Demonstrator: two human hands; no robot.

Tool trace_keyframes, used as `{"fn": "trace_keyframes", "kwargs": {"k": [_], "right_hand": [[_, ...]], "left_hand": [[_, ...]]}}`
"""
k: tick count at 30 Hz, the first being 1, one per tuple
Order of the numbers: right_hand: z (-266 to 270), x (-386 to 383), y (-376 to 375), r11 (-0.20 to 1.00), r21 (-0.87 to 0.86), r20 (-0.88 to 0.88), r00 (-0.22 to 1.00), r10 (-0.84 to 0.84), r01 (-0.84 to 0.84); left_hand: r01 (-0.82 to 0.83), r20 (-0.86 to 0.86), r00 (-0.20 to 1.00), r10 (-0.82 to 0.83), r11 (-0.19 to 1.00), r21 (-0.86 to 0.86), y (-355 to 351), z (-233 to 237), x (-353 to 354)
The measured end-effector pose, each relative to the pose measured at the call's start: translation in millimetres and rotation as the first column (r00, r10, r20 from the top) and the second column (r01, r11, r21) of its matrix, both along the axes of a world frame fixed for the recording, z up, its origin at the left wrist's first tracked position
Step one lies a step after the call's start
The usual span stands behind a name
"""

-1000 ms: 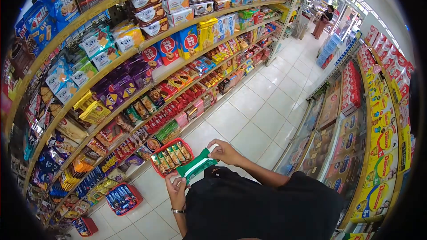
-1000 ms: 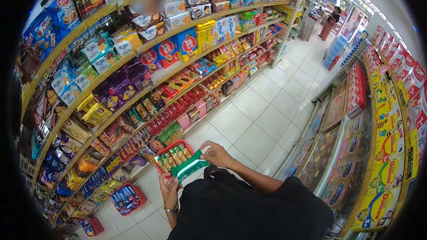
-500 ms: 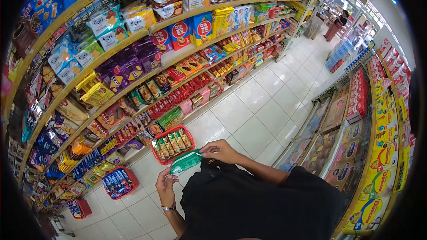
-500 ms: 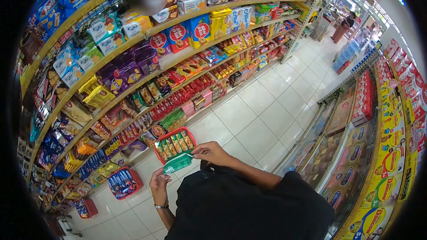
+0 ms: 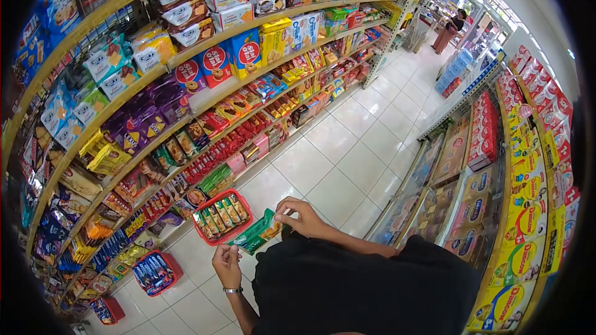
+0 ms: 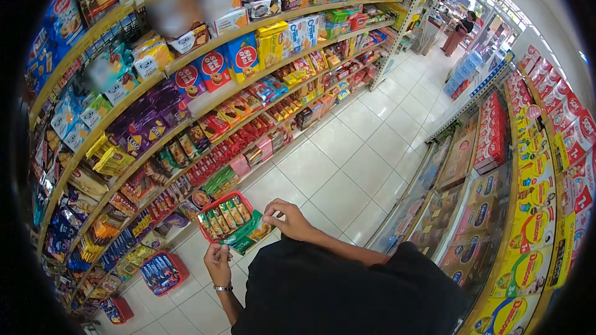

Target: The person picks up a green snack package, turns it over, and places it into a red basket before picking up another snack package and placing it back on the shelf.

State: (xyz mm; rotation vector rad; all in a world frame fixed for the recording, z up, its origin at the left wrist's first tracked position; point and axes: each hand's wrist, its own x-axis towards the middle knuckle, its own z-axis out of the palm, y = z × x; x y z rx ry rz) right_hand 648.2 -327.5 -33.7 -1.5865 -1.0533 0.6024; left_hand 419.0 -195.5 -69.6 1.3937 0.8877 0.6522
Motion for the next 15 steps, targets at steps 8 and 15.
{"fn": "trace_keyframes", "kwargs": {"k": [8,15], "right_hand": [[-42.1,114.9,-7.8,0.999,0.037,-0.227,0.973,0.030,-0.022],[-56.9,260.8,-34.4,0.968,-0.093,-0.314,0.930,0.192,-0.232]], "left_hand": [[-0.115,-0.041,0.992,0.120,0.987,0.114,-38.9,-8.8,116.6],[-0.150,-0.017,0.989,0.150,0.981,-0.121,-99.1,4.3,239.7]]}}
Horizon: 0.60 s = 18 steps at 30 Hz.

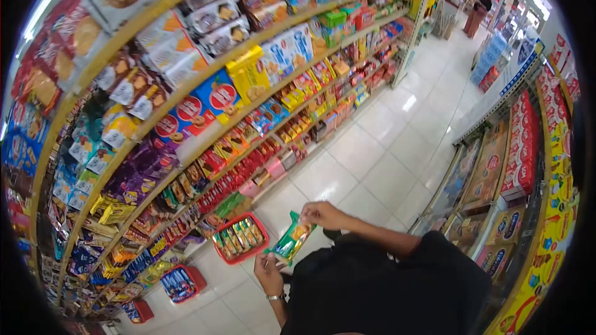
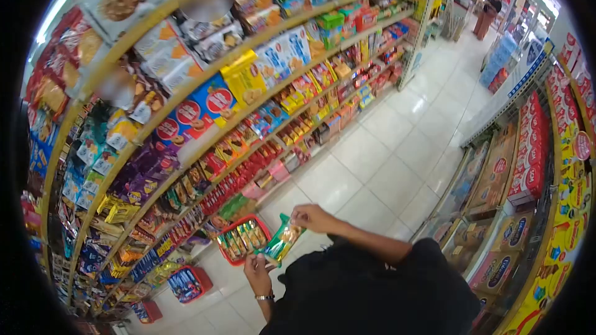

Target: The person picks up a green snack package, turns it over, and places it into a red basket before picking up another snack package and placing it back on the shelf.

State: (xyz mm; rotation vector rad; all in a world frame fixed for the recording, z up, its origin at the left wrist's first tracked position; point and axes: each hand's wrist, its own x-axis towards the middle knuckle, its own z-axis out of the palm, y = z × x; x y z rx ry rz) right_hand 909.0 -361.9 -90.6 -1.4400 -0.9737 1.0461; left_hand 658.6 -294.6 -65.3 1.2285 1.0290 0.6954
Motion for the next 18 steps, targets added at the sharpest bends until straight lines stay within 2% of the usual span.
{"fn": "trace_keyframes", "kwargs": {"k": [2,4,8,10,11,13,14,15,16,17,18], "right_hand": [[-10.5,21.6,-8.5,0.994,-0.078,0.080,0.993,0.084,-0.078],[-6.5,35.3,-2.2,0.981,-0.110,0.131,0.976,0.176,-0.162],[-26.7,24.7,21.9,0.962,-0.038,0.062,0.960,0.274,-0.272],[-27.2,14.8,34.3,0.944,0.013,-0.032,0.943,0.331,-0.331],[-18.0,9.3,43.7,0.935,-0.002,0.012,0.935,0.355,-0.355],[-7.5,-3.3,58.5,0.905,-0.032,0.103,0.899,0.425,-0.424],[2.8,-12.0,64.0,0.900,-0.081,0.109,0.893,0.436,-0.429],[8.6,-16.4,71.8,0.849,-0.055,0.062,0.847,0.529,-0.526],[7.8,-22.6,74.5,0.818,-0.040,-0.017,0.819,0.574,-0.574],[7.9,-35.9,73.0,0.753,-0.041,-0.007,0.753,0.657,-0.657],[8.3,-38.2,73.8,0.748,-0.076,-0.103,0.752,0.652,-0.659]], "left_hand": [[0.059,-0.017,0.998,-0.060,0.997,-0.058,-18.9,11.9,19.5],[-0.001,-0.006,1.000,0.001,0.994,-0.107,-34.9,10.9,25.4],[-0.182,-0.022,0.983,0.181,0.976,-0.118,-41.4,-1.4,15.2],[-0.273,-0.082,0.958,0.273,0.962,0.021,-44.6,-9.9,7.8],[-0.302,-0.072,0.951,0.302,0.953,0.009,-44.9,2.1,8.1],[-0.344,-0.074,0.930,0.361,0.922,0.176,-46.4,1.4,-3.0],[-0.407,-0.087,0.900,0.426,0.896,0.179,-49.9,8.3,-4.0],[-0.445,-0.066,0.886,0.459,0.881,0.160,-52.9,12.6,-8.3],[-0.481,-0.052,0.874,0.483,0.876,0.049,-57.9,9.1,-15.0],[-0.506,-0.033,0.861,0.507,0.862,0.026,-63.0,3.5,-22.9],[-0.547,-0.037,0.836,0.548,0.837,0.018,-68.3,4.6,-25.8]]}}
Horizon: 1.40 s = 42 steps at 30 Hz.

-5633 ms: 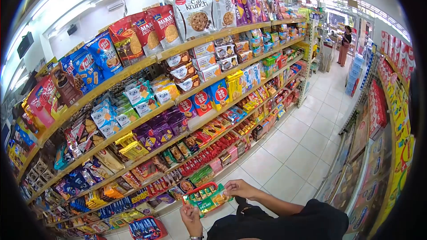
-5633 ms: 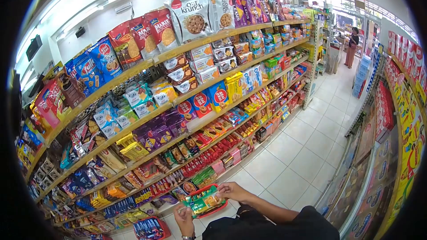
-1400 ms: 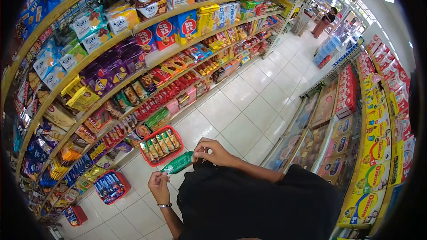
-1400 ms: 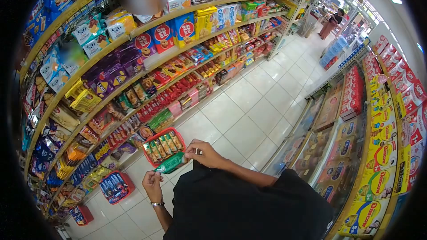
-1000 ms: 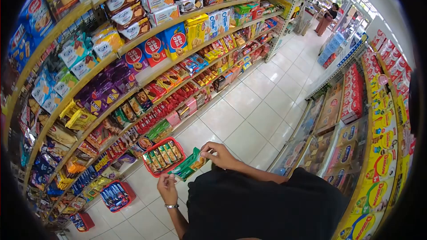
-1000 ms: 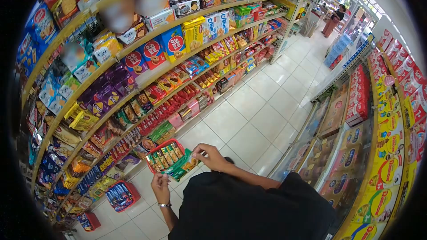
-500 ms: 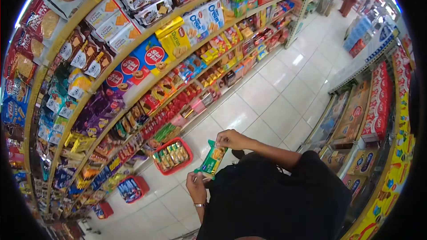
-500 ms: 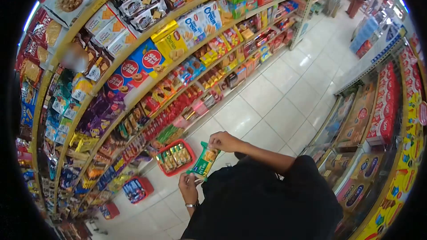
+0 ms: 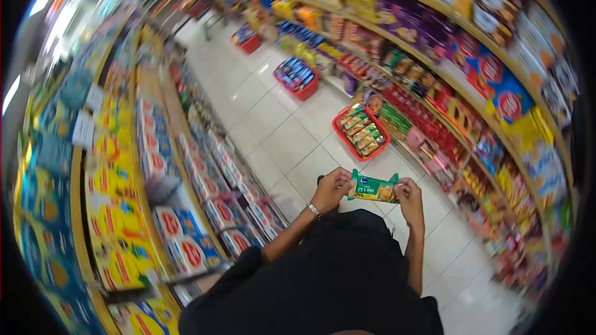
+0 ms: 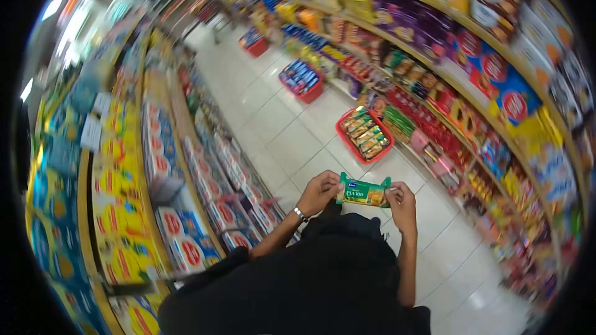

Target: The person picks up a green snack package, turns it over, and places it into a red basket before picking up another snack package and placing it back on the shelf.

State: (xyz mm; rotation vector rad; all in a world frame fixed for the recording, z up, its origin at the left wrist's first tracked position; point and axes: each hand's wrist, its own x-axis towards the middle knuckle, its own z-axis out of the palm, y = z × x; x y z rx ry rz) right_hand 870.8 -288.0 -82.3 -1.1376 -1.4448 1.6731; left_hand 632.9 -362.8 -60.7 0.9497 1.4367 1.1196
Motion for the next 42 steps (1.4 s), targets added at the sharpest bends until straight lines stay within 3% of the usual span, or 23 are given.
{"fn": "trace_keyframes", "kwargs": {"k": [1,8,15,23,26,31,32,33,34,36,39,42], "right_hand": [[-0.5,1.9,2.1,0.996,-0.087,-0.037,0.999,-0.029,0.026],[-23.9,-25.8,-2.7,0.960,-0.234,-0.001,0.987,0.160,-0.156],[-4.1,-69.0,24.1,0.950,-0.165,-0.051,0.964,0.261,-0.265],[39.2,-194.8,50.0,0.899,-0.042,0.004,0.900,0.436,-0.436],[38.5,-242.3,69.4,0.916,-0.033,0.015,0.916,0.401,-0.400],[57.3,-321.1,101.5,0.925,-0.041,-0.108,0.922,0.371,-0.377],[55.6,-332.5,106.5,0.927,-0.023,-0.095,0.924,0.371,-0.374],[55.8,-340.0,110.4,0.930,-0.011,-0.076,0.927,0.366,-0.368],[61.3,-349.1,116.4,0.904,0.020,-0.067,0.901,0.428,-0.427],[67.0,-375.4,115.7,0.917,0.018,-0.123,0.909,0.398,-0.399],[66.8,-411.9,111.2,0.949,-0.023,-0.181,0.935,0.307,-0.316],[57.4,-437.0,122.7,0.916,-0.052,-0.181,0.906,0.383,-0.398]], "left_hand": [[-0.023,0.007,1.000,0.023,1.000,-0.004,-2.0,-0.9,-0.6],[-0.206,0.068,0.976,0.207,0.978,-0.011,-30.6,-10.3,-17.6],[-0.369,0.199,0.914,0.354,0.928,0.046,-35.7,-11.7,-60.9],[-0.466,0.047,0.885,0.464,0.875,0.128,-24.7,3.3,-174.1],[-0.537,0.104,0.843,0.527,0.831,0.146,-16.4,5.6,-213.4],[-0.478,0.236,0.868,0.437,0.863,0.160,5.0,13.9,-272.1],[-0.468,0.169,0.883,0.439,0.853,0.231,8.2,7.0,-281.7],[-0.512,0.203,0.855,0.478,0.840,0.178,6.4,29.4,-293.2],[-0.513,0.196,0.856,0.479,0.834,0.202,5.4,29.7,-307.9],[-0.501,0.172,0.865,0.472,0.832,0.237,5.4,28.2,-328.5],[-0.598,0.160,0.801,0.576,0.772,0.216,6.5,32.8,-349.7],[-0.618,0.172,0.785,0.595,0.772,0.146,4.9,27.9,-370.3]]}}
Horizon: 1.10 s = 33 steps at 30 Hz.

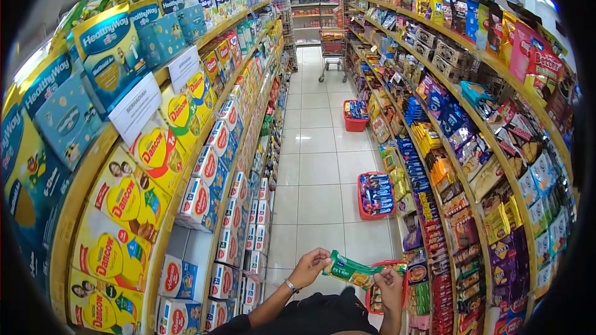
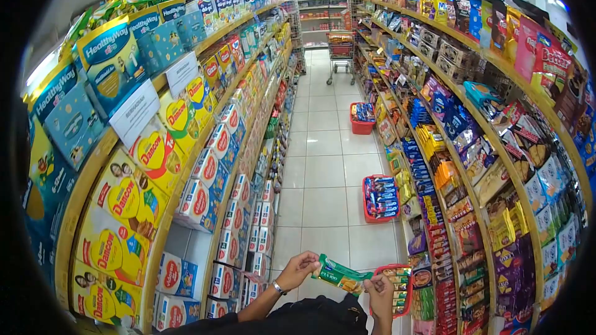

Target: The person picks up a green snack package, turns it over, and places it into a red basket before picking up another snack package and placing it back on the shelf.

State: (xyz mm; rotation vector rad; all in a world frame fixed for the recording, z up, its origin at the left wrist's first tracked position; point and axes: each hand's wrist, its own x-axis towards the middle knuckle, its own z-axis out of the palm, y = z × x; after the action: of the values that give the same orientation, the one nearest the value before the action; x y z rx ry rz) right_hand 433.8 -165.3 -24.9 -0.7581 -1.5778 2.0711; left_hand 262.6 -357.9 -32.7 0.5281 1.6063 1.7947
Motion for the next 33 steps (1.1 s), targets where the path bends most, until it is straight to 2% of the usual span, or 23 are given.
{"fn": "trace_keyframes", "kwargs": {"k": [7,9,11,12,13,15,17,19,21,23,25,29,31,33], "right_hand": [[-32.0,-76.6,43.5,0.978,-0.157,0.069,0.986,0.152,-0.140],[-44.1,-105.3,61.9,0.971,-0.148,0.042,0.980,0.194,-0.186],[-52.9,-139.9,80.7,0.953,-0.238,0.100,0.972,0.214,-0.186],[-57.6,-159.4,92.7,0.934,-0.307,0.115,0.968,0.224,-0.180],[-61.3,-180.9,105.7,0.932,-0.308,0.107,0.967,0.232,-0.189],[-56.9,-219.7,129.7,0.899,-0.337,-0.022,0.957,0.291,-0.281],[-43.8,-257.7,160.1,0.892,-0.341,-0.067,0.954,0.291,-0.296],[-40.5,-298.7,193.3,0.933,-0.197,-0.100,0.953,0.285,-0.300],[-27.0,-337.8,216.0,0.931,-0.169,-0.146,0.943,0.301,-0.323],[-15.1,-371.8,231.1,0.946,-0.099,-0.095,0.949,0.301,-0.310],[-12.6,-398.5,245.4,0.919,-0.098,-0.087,0.924,0.373,-0.381],[-15.5,-437.7,259.0,0.913,-0.092,-0.091,0.916,0.390,-0.398],[-23.2,-454.7,261.9,0.924,-0.177,-0.049,0.941,0.336,-0.339],[-40.8,-466.6,273.9,0.915,-0.171,-0.074,0.930,0.359,-0.367]], "left_hand": [[-0.071,0.158,0.985,0.070,0.997,0.001,24.7,-22.1,-44.4],[-0.135,0.219,0.967,0.133,0.991,-0.004,38.8,-28.5,-60.8],[-0.152,0.218,0.965,0.146,0.988,0.009,56.7,-34.6,-88.8],[-0.180,0.247,0.951,0.185,0.983,-0.043,66.5,-35.1,-104.7],[-0.207,0.275,0.934,0.226,0.973,-0.097,76.6,-34.6,-121.3],[-0.261,0.246,0.927,0.282,0.959,-0.112,102.1,-28.2,-164.0],[-0.311,0.226,0.914,0.336,0.940,-0.140,124.1,-18.6,-201.5],[-0.326,0.109,0.935,0.336,0.940,-0.099,148.4,-4.4,-238.5],[-0.362,0.079,0.926,0.369,0.928,-0.089,172.2,6.7,-265.9],[-0.404,0.052,0.913,0.404,0.915,-0.007,192.0,16.6,-289.3],[-0.424,0.042,0.905,0.423,0.906,0.012,203.0,15.7,-313.8],[-0.417,0.068,0.908,0.414,0.908,0.045,219.4,11.6,-351.6],[-0.379,0.108,0.921,0.373,0.925,0.032,227.9,3.2,-371.6],[-0.363,0.148,0.922,0.359,0.932,0.007,238.8,-7.8,-391.5]]}}
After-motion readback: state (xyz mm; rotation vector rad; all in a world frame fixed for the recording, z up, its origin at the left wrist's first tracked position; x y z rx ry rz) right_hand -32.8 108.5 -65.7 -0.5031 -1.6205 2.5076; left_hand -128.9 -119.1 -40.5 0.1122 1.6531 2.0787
